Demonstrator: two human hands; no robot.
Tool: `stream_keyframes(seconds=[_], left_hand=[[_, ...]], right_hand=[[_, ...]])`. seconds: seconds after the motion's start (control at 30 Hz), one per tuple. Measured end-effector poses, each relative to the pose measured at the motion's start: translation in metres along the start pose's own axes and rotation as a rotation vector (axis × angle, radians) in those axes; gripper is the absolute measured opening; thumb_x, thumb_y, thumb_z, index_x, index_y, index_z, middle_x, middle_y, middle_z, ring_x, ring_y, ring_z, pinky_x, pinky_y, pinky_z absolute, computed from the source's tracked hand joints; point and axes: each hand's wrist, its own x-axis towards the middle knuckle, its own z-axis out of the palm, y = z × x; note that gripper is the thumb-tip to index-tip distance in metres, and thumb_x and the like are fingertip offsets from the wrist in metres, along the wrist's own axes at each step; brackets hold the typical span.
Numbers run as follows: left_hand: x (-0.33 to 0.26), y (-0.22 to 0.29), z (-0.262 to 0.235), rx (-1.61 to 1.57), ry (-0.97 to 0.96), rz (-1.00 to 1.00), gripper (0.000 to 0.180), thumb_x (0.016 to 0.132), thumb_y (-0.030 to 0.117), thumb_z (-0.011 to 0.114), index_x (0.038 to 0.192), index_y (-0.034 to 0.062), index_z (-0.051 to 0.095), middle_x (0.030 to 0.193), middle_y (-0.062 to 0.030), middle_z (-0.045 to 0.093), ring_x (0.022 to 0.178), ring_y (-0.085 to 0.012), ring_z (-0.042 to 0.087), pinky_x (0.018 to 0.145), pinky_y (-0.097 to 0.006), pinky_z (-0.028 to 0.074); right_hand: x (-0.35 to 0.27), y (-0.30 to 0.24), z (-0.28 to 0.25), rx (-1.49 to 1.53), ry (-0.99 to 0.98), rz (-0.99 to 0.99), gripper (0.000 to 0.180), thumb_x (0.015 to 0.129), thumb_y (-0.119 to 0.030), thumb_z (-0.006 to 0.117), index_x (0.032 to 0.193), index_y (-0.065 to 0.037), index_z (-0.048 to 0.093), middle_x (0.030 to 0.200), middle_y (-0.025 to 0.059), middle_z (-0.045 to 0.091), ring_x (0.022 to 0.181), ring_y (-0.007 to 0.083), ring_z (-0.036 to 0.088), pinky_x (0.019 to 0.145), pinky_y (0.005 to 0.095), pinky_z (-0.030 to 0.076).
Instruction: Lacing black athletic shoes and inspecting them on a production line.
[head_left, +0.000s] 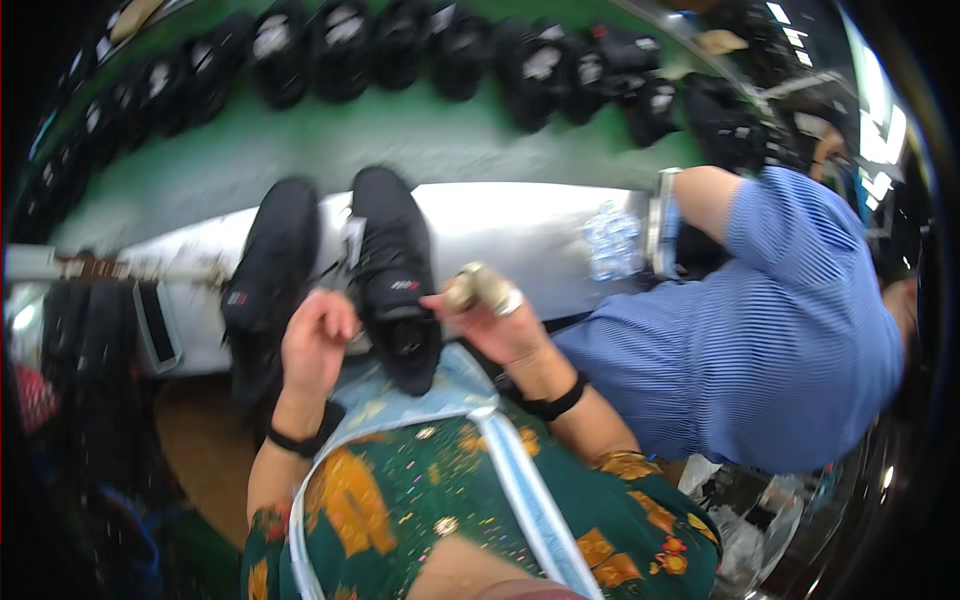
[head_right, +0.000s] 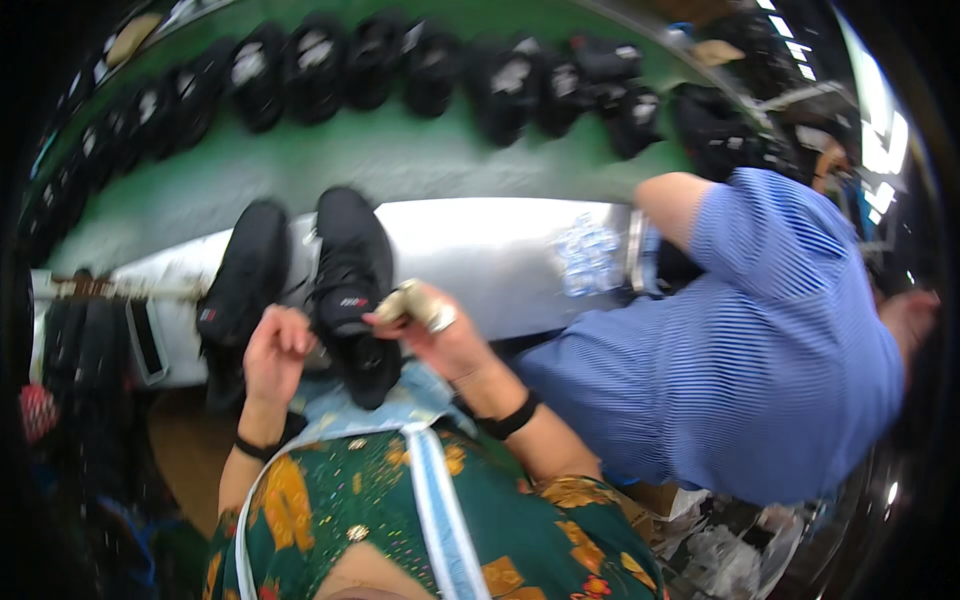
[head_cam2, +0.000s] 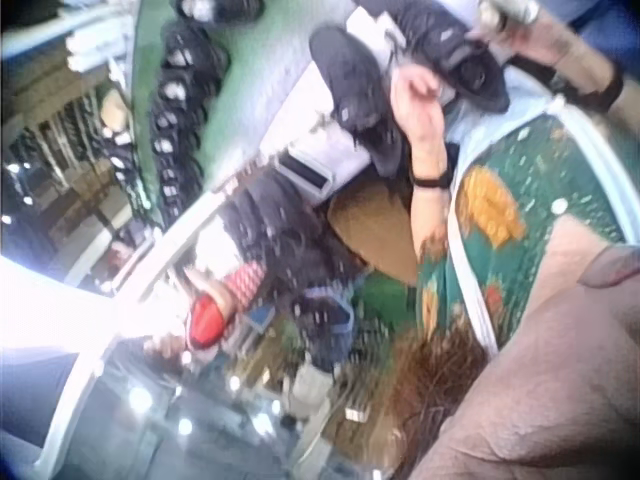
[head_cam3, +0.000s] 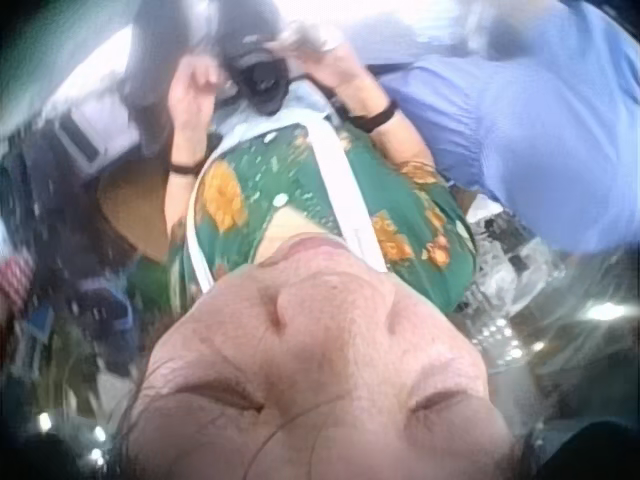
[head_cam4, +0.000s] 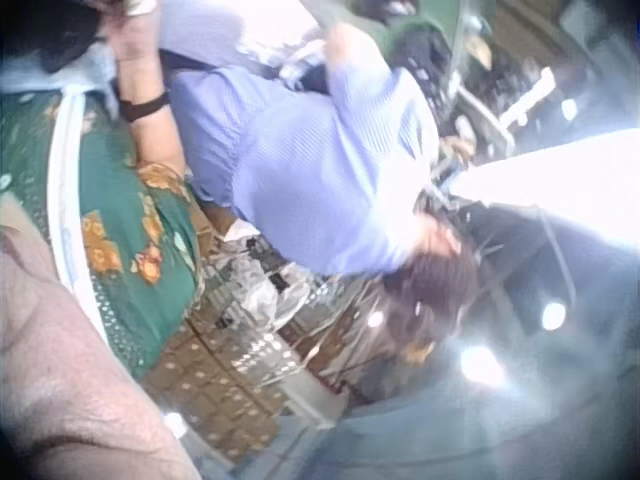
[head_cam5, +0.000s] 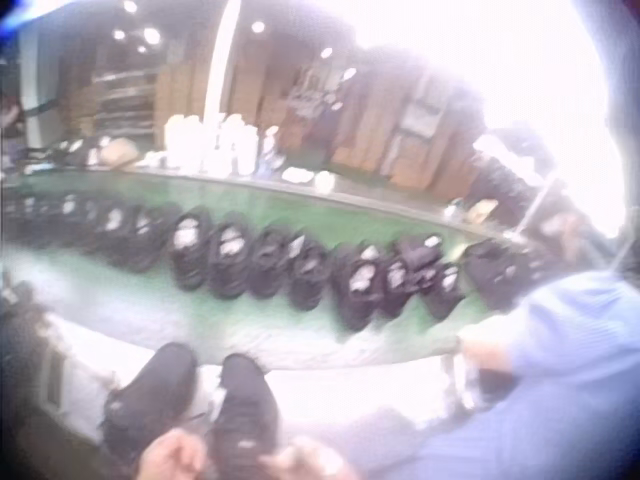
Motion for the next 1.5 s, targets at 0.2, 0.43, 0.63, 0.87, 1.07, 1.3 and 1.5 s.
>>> stream_keyframes(seconds=[0.2, 0.43, 0.63, 0.87, 1.07, 1.3, 1.5], left_hand=[[-0.044, -0.006, -0.045, 0.488, 0.164, -0.161, 0.037, 0.095, 0.025, 0.045, 0.062, 0.0064, 0.043, 0.057, -0.0013, 0.043, 0.054, -0.0111, 0.043, 0.054, -0.025, 0.036], [-0.029, 0.016, -0.027, 0.349, 0.155, 0.193, 0.037, 0.095, 0.024, 0.037, 0.062, 0.0072, 0.045, 0.060, -0.0071, 0.047, 0.073, -0.0233, 0.050, 0.076, -0.033, 0.038], [-0.034, 0.016, -0.011, 0.388, 0.120, -0.088, 0.039, 0.095, 0.024, 0.038, 0.060, 0.0080, 0.039, 0.059, -0.0061, 0.046, 0.069, -0.0204, 0.049, 0.074, -0.035, 0.040], [0.007, 0.048, 0.005, -0.025, 0.002, 0.226, 0.029, 0.098, 0.024, 0.035, 0.085, 0.0034, 0.051, 0.081, -0.0075, 0.052, 0.058, -0.0129, 0.040, 0.064, -0.028, 0.040], [0.041, 0.028, 0.031, 1.400, 0.279, 0.453, 0.021, 0.086, 0.000, 0.049, 0.104, -0.0016, 0.060, 0.104, -0.0149, 0.061, 0.096, -0.0225, 0.060, 0.082, -0.030, 0.046], [0.009, 0.008, 0.012, 0.549, 0.469, 0.019, 0.026, 0.094, 0.014, 0.044, 0.107, -0.0010, 0.061, 0.091, -0.0060, 0.063, 0.057, -0.0034, 0.045, 0.054, -0.021, 0.038], [0.039, 0.022, 0.028, 0.515, 0.444, 0.141, 0.018, 0.090, 0.016, 0.053, 0.093, -0.0007, 0.059, 0.073, 0.0009, 0.055, 0.056, -0.0023, 0.041, 0.053, -0.020, 0.037]], right_hand=[[-0.011, 0.038, -0.028, -0.448, 0.065, 0.096, 0.020, 0.093, -0.015, 0.047, 0.104, -0.002, 0.058, 0.088, 0.0044, 0.058, 0.076, 0.0114, 0.054, 0.075, 0.0264, 0.045], [0.017, -0.015, 0.003, 0.051, 0.074, -0.084, 0.032, 0.092, -0.023, 0.051, 0.121, -0.010, 0.051, 0.066, -0.0036, 0.037, 0.056, 0.0066, 0.037, 0.069, 0.0253, 0.043], [0.004, -0.007, 0.001, -1.009, 0.035, 0.072, 0.016, 0.088, -0.007, 0.055, 0.102, -0.005, 0.062, 0.094, 0.0045, 0.062, 0.077, 0.0074, 0.055, 0.068, 0.0240, 0.045], [0.057, -0.005, 0.005, -0.763, 0.243, 0.076, 0.022, 0.087, -0.009, 0.055, 0.107, -0.004, 0.061, 0.095, 0.0012, 0.061, 0.083, 0.0113, 0.056, 0.074, 0.0251, 0.044], [0.111, 0.005, 0.032, -1.301, 0.060, -0.191, 0.028, 0.087, -0.010, 0.055, 0.115, -0.006, 0.059, 0.097, 0.0095, 0.064, 0.080, 0.0139, 0.058, 0.075, 0.0257, 0.045], [0.088, -0.010, 0.000, -1.387, 0.089, 0.100, 0.033, 0.087, -0.009, 0.055, 0.119, -0.012, 0.058, 0.071, 0.0059, 0.056, 0.066, 0.0091, 0.051, 0.066, 0.0234, 0.043], [0.105, -0.005, 0.020, -1.410, -0.006, -0.107, 0.038, 0.081, -0.007, 0.062, 0.119, -0.008, 0.056, 0.083, -0.0002, 0.059, 0.065, 0.0071, 0.048, 0.059, 0.0229, 0.041]])
